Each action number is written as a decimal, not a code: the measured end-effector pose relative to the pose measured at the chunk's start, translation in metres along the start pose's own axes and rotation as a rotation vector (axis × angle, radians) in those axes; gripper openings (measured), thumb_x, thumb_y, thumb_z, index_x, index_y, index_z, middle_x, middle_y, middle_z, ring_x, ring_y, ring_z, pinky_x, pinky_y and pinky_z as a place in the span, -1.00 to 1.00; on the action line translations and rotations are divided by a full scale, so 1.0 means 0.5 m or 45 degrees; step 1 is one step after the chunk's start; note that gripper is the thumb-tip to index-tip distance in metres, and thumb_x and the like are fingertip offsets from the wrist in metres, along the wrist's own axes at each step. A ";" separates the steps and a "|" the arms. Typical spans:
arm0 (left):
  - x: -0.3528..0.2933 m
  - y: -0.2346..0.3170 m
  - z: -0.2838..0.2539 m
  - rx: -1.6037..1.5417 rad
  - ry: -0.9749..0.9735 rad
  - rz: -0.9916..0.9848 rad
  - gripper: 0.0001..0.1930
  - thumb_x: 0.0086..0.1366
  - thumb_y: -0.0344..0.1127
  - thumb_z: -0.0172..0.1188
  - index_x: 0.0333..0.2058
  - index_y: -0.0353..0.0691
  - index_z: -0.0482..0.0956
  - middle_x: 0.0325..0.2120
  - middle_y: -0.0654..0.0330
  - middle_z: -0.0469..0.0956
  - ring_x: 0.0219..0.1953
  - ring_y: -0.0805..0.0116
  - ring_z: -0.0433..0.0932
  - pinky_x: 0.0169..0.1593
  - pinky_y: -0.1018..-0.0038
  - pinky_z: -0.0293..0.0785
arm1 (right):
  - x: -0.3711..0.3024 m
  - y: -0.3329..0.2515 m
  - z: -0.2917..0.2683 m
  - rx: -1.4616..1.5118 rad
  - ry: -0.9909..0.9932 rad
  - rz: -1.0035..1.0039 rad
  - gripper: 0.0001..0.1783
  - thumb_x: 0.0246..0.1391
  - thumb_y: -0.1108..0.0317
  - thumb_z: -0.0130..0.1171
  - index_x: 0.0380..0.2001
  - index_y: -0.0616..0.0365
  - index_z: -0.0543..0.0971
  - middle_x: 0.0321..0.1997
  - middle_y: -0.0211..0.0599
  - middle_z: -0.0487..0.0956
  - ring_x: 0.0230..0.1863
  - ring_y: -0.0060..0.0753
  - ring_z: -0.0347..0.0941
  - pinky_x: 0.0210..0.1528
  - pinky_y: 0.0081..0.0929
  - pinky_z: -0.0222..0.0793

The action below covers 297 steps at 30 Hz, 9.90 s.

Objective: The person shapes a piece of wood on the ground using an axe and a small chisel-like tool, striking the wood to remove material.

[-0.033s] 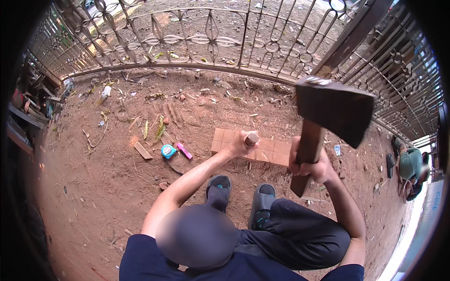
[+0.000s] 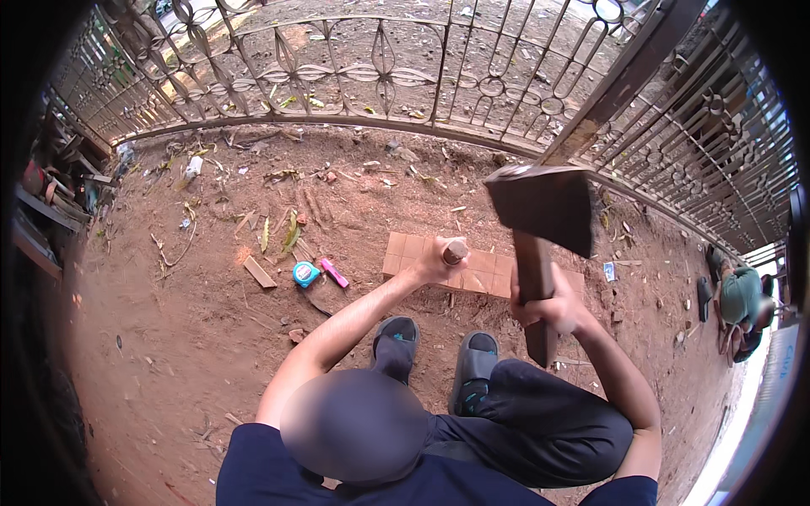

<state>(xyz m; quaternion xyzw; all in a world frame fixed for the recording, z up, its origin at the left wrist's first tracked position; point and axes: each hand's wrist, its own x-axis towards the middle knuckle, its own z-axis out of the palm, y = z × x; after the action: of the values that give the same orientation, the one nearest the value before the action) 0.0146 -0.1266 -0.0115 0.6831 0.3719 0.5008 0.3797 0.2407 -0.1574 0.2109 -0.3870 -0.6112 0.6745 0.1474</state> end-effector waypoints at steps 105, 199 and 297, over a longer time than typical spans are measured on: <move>0.041 -0.052 -0.018 -0.090 -0.004 -0.013 -0.74 0.00 -0.35 0.29 -0.68 -0.25 0.36 -0.79 0.19 0.35 -0.73 0.40 0.41 -0.58 0.47 0.28 | -0.057 0.651 -0.023 -0.268 0.869 0.755 -0.84 -0.26 0.43 0.05 -0.58 0.36 0.44 -0.67 -0.06 0.48 -0.55 -0.17 0.51 -0.43 -0.17 0.37; 0.065 -0.102 0.023 0.027 0.092 -0.012 -0.83 0.03 -0.39 0.30 -0.51 -0.26 0.45 -0.68 0.23 0.41 -0.62 0.43 0.41 -0.50 0.41 0.33 | -0.038 0.394 -0.092 0.106 0.519 0.474 -0.92 -0.21 0.46 0.03 -0.59 0.23 0.37 -0.66 -0.29 0.41 -0.68 -0.40 0.40 -0.62 -0.36 0.38; 0.060 -0.055 -0.008 0.027 0.099 0.020 -0.84 -0.02 -0.38 0.25 -0.59 -0.28 0.43 -0.72 0.06 0.42 -0.65 0.09 0.47 -0.53 0.30 0.34 | 0.039 -0.086 -0.005 -0.009 0.163 -0.114 -0.83 -0.39 0.43 0.14 -0.59 0.22 0.44 -0.67 -0.30 0.47 -0.64 -0.49 0.43 -0.58 -0.48 0.32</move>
<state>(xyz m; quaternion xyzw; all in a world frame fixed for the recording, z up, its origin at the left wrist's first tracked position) 0.0138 -0.0873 -0.0230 0.6699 0.3864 0.5260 0.3540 0.2180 -0.1334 0.2447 -0.4022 -0.6195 0.6389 0.2150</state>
